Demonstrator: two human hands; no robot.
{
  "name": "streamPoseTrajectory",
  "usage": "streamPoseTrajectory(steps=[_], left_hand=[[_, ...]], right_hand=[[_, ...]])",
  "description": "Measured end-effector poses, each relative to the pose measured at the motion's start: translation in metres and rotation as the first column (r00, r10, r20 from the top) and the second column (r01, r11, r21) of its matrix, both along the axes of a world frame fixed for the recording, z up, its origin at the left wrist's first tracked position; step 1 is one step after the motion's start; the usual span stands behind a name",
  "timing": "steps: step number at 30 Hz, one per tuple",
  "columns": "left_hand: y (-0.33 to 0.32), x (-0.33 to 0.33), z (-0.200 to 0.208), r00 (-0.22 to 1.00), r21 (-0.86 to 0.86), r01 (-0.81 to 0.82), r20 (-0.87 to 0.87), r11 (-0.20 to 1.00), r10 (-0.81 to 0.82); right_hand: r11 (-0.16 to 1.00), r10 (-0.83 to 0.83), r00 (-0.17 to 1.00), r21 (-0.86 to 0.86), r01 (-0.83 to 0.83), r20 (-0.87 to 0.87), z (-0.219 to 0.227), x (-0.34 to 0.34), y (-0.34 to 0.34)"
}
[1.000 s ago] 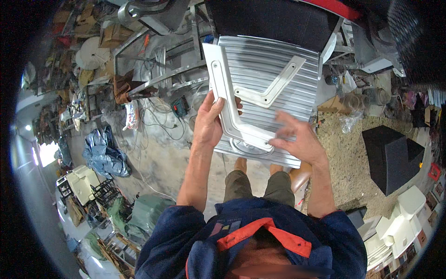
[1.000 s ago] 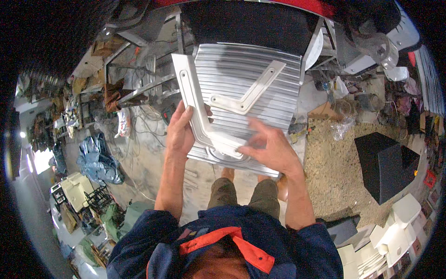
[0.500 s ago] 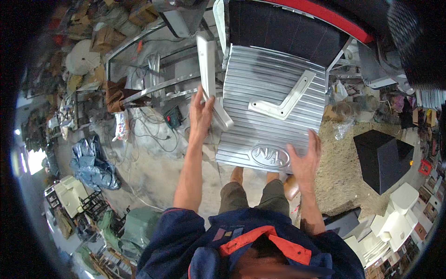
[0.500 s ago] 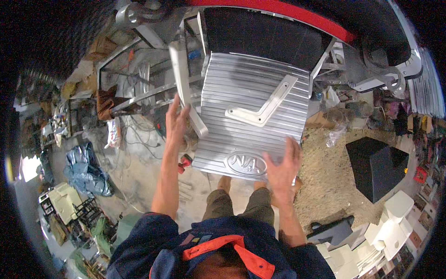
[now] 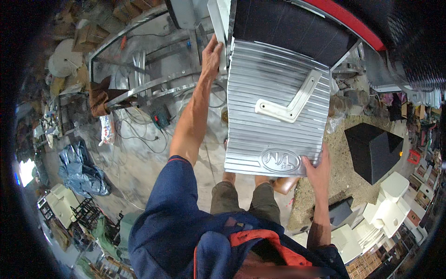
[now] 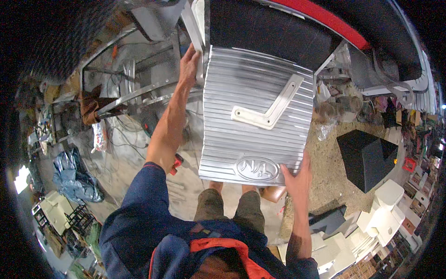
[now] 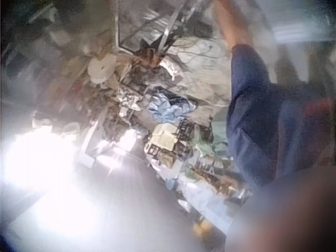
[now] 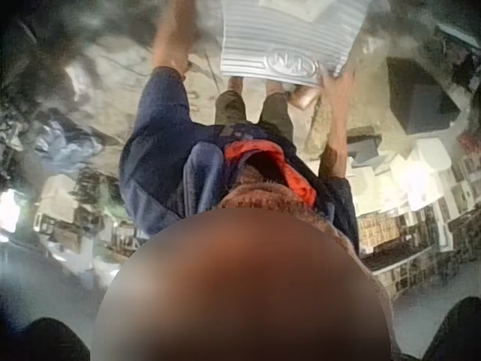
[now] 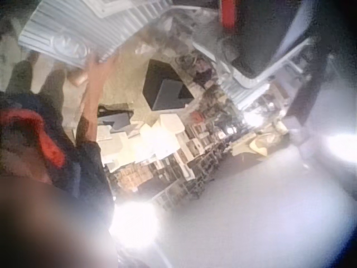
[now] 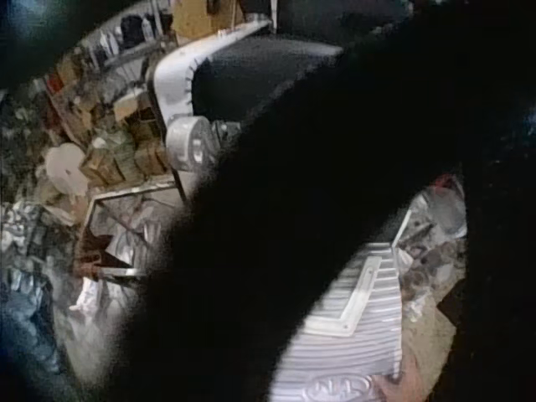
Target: The person positions a silver ribbed floorboard onto the rear deck of a white scooter. They use a red cordless drill to drive screws into the floorboard and the scooter body, securing the part in place. The person also attaches a white plastic bracket to the floorboard using the drill.
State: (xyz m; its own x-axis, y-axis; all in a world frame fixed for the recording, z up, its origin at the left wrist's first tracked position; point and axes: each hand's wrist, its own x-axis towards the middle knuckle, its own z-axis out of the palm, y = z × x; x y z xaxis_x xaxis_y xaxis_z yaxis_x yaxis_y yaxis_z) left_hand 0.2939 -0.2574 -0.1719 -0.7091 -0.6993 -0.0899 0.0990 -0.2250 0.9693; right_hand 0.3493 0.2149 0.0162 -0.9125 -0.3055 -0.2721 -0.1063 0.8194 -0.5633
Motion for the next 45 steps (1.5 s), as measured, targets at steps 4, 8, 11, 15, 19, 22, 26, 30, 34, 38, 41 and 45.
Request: streamPoseTrajectory(steps=[4,8,11,15,19,22,26,30,34,38,41,45], left_hand=[[0.000,-0.006,0.005,1.000,0.170,0.015,-0.012,0.985,-0.013],[-0.003,-0.024,0.016,0.995,0.059,0.090,0.041,0.994,-0.093],[0.003,-0.027,0.022,0.989,0.046,0.081,0.122,0.996,-0.086],[-0.007,-0.022,0.026,0.951,-0.134,0.239,0.234,0.962,-0.204],[-0.058,-0.043,0.026,0.954,0.156,0.249,0.131,0.956,-0.270],[-0.065,-0.089,0.018,0.986,0.239,0.106,0.103,0.965,-0.134],[-0.051,-0.114,0.020,0.955,0.288,0.152,0.205,0.945,-0.216],[-0.019,-0.074,0.044,0.899,0.112,-0.027,0.438,0.993,-0.025],[0.053,0.014,0.073,0.762,-0.584,-0.010,0.521,0.812,0.384],[0.145,0.098,0.112,0.816,-0.600,0.476,0.574,0.643,-0.069],[0.187,0.104,0.140,0.710,-0.643,0.676,0.699,0.359,-0.083],[0.224,0.114,0.181,0.659,-0.567,0.734,0.727,0.375,-0.190]], right_hand=[[0.998,-0.043,0.986,0.027,0.048,-0.158,-0.013,0.018,0.003],[0.999,-0.023,0.977,0.017,0.027,-0.211,-0.022,0.017,0.002],[0.995,0.053,0.964,0.091,-0.030,-0.262,-0.020,0.014,0.001],[0.991,0.075,0.964,0.129,-0.042,-0.256,-0.015,0.014,-0.002],[0.990,0.074,0.967,0.138,-0.041,-0.244,-0.011,0.014,-0.004],[0.991,0.058,0.968,0.130,-0.026,-0.246,-0.012,0.014,-0.002],[0.990,0.079,0.959,0.138,-0.042,-0.273,-0.017,0.015,0.003],[0.998,0.057,0.946,0.046,-0.044,-0.319,-0.012,0.003,0.001],[0.996,-0.092,0.967,-0.003,0.094,-0.238,-0.004,-0.041,-0.031],[0.982,-0.187,0.976,0.023,0.190,-0.109,-0.034,-0.085,-0.103],[0.979,-0.152,0.986,0.126,0.160,-0.075,-0.049,-0.094,-0.133],[0.990,-0.122,0.992,0.070,0.123,-0.010,-0.045,-0.108,-0.111]])
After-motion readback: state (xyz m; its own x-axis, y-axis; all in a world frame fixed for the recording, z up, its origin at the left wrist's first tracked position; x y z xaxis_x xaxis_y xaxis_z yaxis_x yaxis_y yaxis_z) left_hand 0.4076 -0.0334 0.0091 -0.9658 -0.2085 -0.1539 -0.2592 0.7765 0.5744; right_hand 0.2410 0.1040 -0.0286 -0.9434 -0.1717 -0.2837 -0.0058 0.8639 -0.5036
